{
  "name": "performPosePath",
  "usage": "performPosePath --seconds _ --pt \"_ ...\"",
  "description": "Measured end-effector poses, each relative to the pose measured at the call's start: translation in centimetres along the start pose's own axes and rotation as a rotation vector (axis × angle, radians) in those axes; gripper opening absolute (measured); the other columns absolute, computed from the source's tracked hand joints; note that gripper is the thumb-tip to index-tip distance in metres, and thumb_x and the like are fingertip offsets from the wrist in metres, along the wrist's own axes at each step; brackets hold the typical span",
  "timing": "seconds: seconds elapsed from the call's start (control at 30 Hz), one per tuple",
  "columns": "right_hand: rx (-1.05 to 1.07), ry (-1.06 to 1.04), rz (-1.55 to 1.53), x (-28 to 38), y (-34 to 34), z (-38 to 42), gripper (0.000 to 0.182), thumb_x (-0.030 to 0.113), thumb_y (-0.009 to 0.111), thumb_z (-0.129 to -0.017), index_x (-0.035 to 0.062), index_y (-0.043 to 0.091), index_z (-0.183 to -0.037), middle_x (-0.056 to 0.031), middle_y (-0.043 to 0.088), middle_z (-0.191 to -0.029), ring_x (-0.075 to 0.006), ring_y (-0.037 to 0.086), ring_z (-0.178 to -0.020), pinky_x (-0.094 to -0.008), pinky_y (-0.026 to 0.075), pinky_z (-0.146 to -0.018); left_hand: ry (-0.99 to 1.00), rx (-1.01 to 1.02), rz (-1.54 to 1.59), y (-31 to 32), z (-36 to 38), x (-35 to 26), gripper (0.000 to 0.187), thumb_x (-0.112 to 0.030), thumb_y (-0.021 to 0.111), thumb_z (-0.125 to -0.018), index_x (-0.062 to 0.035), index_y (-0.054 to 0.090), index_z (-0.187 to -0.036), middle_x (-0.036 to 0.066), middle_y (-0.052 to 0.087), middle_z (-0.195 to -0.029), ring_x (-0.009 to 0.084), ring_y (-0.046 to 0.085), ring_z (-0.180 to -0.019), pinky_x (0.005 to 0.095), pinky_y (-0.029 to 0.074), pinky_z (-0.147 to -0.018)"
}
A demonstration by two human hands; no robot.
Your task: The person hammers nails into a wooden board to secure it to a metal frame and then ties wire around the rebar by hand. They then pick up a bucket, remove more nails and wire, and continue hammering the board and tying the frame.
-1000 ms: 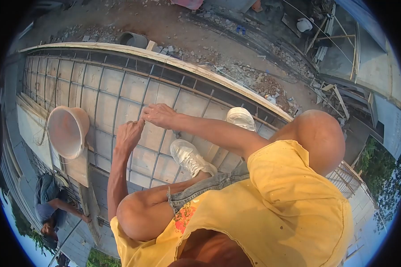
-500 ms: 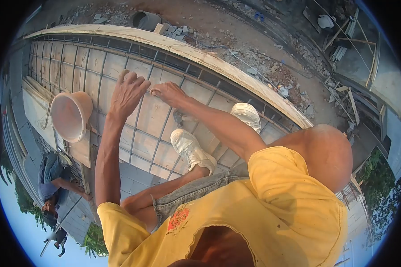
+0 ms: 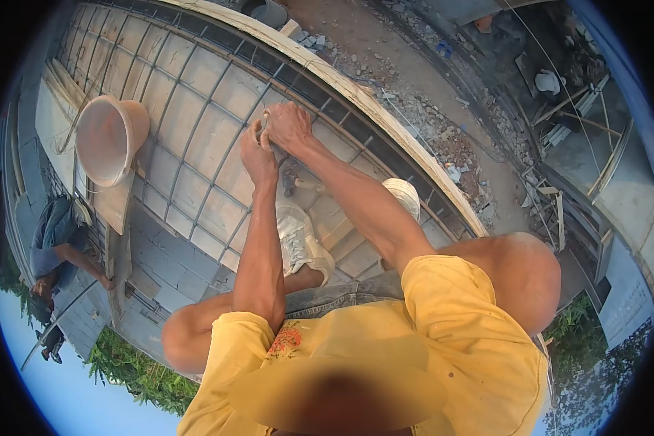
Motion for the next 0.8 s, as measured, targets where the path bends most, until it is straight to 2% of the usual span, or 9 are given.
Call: performPosePath --seconds 0.07,0.17,0.27,0.37,0.47,0.57,0.67,0.77,0.8 --pt "0.011 -0.017 0.090 0.3 0.2 -0.9 0.020 0.019 0.063 -0.090 0.0038 0.075 -0.096 -0.0232 0.071 -0.087 -0.0403 0.071 -0.080 -0.0483 0.056 -0.070 0.068 0.029 -0.055 0.5 -0.6 1.6 0.021 -0.005 0.063 -0.092 -0.0042 0.072 -0.111 0.013 0.070 -0.102 0.0320 0.064 -0.102 0.0406 0.050 -0.088" --pt "0.055 0.018 0.175 0.9 -0.2 -1.4 0.019 0.018 0.064 -0.088 0.0026 0.075 -0.093 -0.0244 0.071 -0.085 -0.0409 0.071 -0.079 -0.0503 0.056 -0.069 0.055 0.053 -0.021 0.6 -1.3 1.9 0.020 -0.004 0.063 -0.090 -0.0051 0.073 -0.107 0.012 0.069 -0.098 0.0321 0.064 -0.097 0.0398 0.050 -0.087" --pt "-0.018 0.057 0.221 0.4 1.1 -1.7 0.020 0.019 0.066 -0.088 0.0016 0.074 -0.089 -0.0255 0.071 -0.083 -0.0415 0.072 -0.078 -0.0507 0.056 -0.068 0.136 0.018 -0.106 1.4 -1.1 2.4 0.022 -0.003 0.062 -0.088 -0.0063 0.073 -0.107 0.011 0.067 -0.096 0.0314 0.062 -0.093 0.0401 0.050 -0.086" --pt "-0.029 0.127 0.265 1.3 1.2 -1.8 0.015 0.006 0.065 -0.081 0.0011 0.074 -0.091 -0.0263 0.071 -0.087 -0.0422 0.072 -0.084 -0.0514 0.057 -0.071 0.174 0.009 -0.148 1.9 -0.8 2.5 0.022 -0.009 0.065 -0.089 -0.0097 0.073 -0.110 0.011 0.068 -0.103 0.0311 0.061 -0.095 0.0409 0.049 -0.087" --pt "0.015 0.097 0.309 1.1 0.4 -1.5 0.020 0.008 0.064 -0.086 0.0020 0.070 -0.105 -0.0234 0.072 -0.090 -0.0413 0.072 -0.086 -0.0512 0.057 -0.072 0.113 0.040 -0.101 1.5 -1.0 1.4 0.025 -0.001 0.060 -0.088 -0.0066 0.072 -0.110 0.011 0.065 -0.104 0.0323 0.058 -0.100 0.0415 0.050 -0.089" --pt "-0.157 -0.041 0.128 0.0 -1.9 1.1 0.027 0.011 0.061 -0.093 0.0034 0.061 -0.119 -0.0183 0.073 -0.094 -0.0404 0.071 -0.084 -0.0504 0.056 -0.071 0.095 0.159 -0.105 1.1 -1.4 1.8 0.025 -0.003 0.059 -0.088 -0.0057 0.072 -0.110 0.013 0.065 -0.105 0.0349 0.057 -0.103 0.0435 0.049 -0.091" --pt "-0.297 -0.023 -0.082 -0.6 -2.2 4.0 0.027 0.012 0.059 -0.096 0.0044 0.057 -0.122 -0.0162 0.071 -0.099 -0.0398 0.070 -0.079 -0.0482 0.055 -0.068 0.116 0.337 -0.152 -0.4 -2.6 0.7 0.021 -0.007 0.060 -0.089 -0.0044 0.071 -0.106 0.015 0.063 -0.108 0.0364 0.056 -0.105 0.0452 0.049 -0.091" --pt "-0.313 0.051 -0.254 -1.8 1.1 4.7 0.029 0.007 0.057 -0.096 0.0033 0.055 -0.125 -0.0176 0.069 -0.100 -0.0340 0.070 -0.074 -0.0446 0.055 -0.065 0.171 0.441 -0.298 0.3 -3.6 1.4 0.017 -0.011 0.060 -0.089 -0.0030 0.071 -0.100 0.016 0.061 -0.111 0.0365 0.057 -0.107 0.0458 0.049 -0.090" --pt "-0.165 0.254 -0.469 -0.7 0.6 4.9 0.028 0.004 0.055 -0.097 0.0007 0.053 -0.125 -0.0181 0.068 -0.105 -0.0245 0.071 -0.074 -0.0382 0.056 -0.060 0.140 0.467 -0.294 0.5 -3.9 1.5 0.017 -0.012 0.060 -0.089 -0.0028 0.070 -0.099 0.016 0.061 -0.112 0.0366 0.057 -0.107 0.0460 0.049 -0.090"
Point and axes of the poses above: each hand's wrist, its own z-axis away from the middle knuckle, its own y-axis out of the palm, x = y × z, the point moved 1 cm from there along -z, towards the middle knuckle
